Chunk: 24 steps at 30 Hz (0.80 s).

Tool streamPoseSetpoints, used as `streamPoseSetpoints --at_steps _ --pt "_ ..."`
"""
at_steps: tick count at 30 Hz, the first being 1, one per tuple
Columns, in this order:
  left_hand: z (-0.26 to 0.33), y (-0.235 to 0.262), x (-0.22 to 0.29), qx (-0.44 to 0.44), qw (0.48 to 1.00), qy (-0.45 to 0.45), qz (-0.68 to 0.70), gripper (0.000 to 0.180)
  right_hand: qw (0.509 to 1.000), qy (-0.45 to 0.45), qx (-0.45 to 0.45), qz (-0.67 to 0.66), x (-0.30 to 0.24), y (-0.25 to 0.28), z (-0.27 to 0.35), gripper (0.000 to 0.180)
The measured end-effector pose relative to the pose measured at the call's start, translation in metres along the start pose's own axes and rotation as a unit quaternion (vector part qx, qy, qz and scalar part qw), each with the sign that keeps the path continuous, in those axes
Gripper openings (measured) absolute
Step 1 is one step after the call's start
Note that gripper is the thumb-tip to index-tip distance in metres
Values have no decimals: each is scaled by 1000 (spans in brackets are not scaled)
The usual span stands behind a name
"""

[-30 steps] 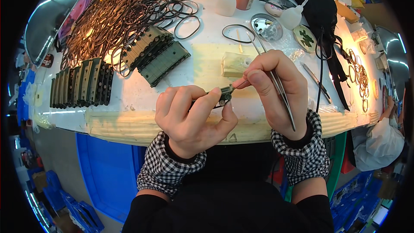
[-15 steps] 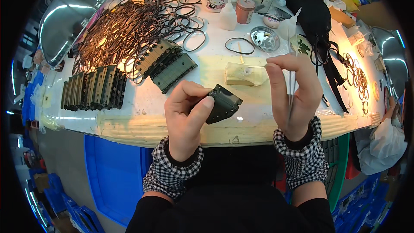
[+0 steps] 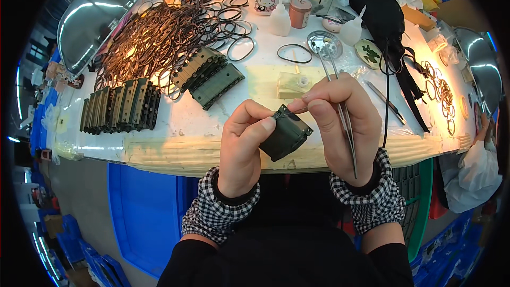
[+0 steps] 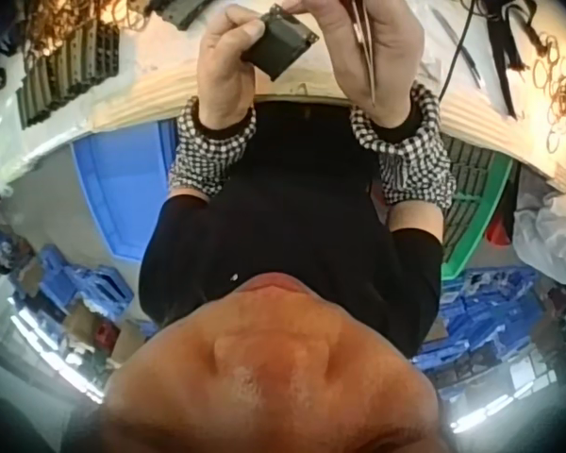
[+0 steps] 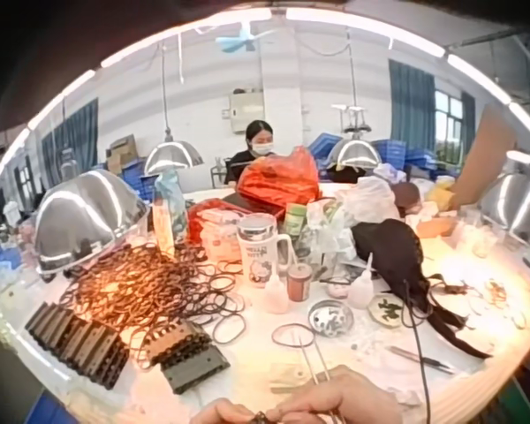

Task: Assembling small electronic components onto a printed circuit board using tweezers.

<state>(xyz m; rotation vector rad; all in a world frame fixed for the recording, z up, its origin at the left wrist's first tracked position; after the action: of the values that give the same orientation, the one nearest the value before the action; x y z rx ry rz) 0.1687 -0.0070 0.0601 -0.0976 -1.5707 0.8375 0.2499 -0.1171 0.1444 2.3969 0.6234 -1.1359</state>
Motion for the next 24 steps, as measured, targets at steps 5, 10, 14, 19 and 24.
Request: streamPoseSetpoints --at_steps 5,10,14,19,24 --pt "0 5 -5 -39 998 -3 43 6 998 49 -15 37 -8 0 -2 6" --pt "-1 4 -6 -39 998 1 43 7 998 44 -9 37 -7 1 -2 5" --pt "1 0 -2 -4 1000 4 2 14 995 -25 -80 56 0 -4 0 8" --pt "-1 3 -7 -60 996 -3 64 6 995 -43 -77 37 4 -4 0 11" --pt "-1 3 -7 -65 995 -17 68 6 997 -50 -59 -10 6 -4 1 13"
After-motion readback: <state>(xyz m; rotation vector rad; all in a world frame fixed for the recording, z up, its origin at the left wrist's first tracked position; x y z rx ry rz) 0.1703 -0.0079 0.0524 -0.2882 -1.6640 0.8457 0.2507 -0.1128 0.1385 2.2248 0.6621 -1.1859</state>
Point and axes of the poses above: each hand's wrist, its own z-axis away from the middle knuckle, its own y-axis out of the back of the hand, x = y × z, the point moved 9 cm from there along -z, towards the middle knuckle, and after that the axes turned 1 degree about y, right-handed, at the moved point
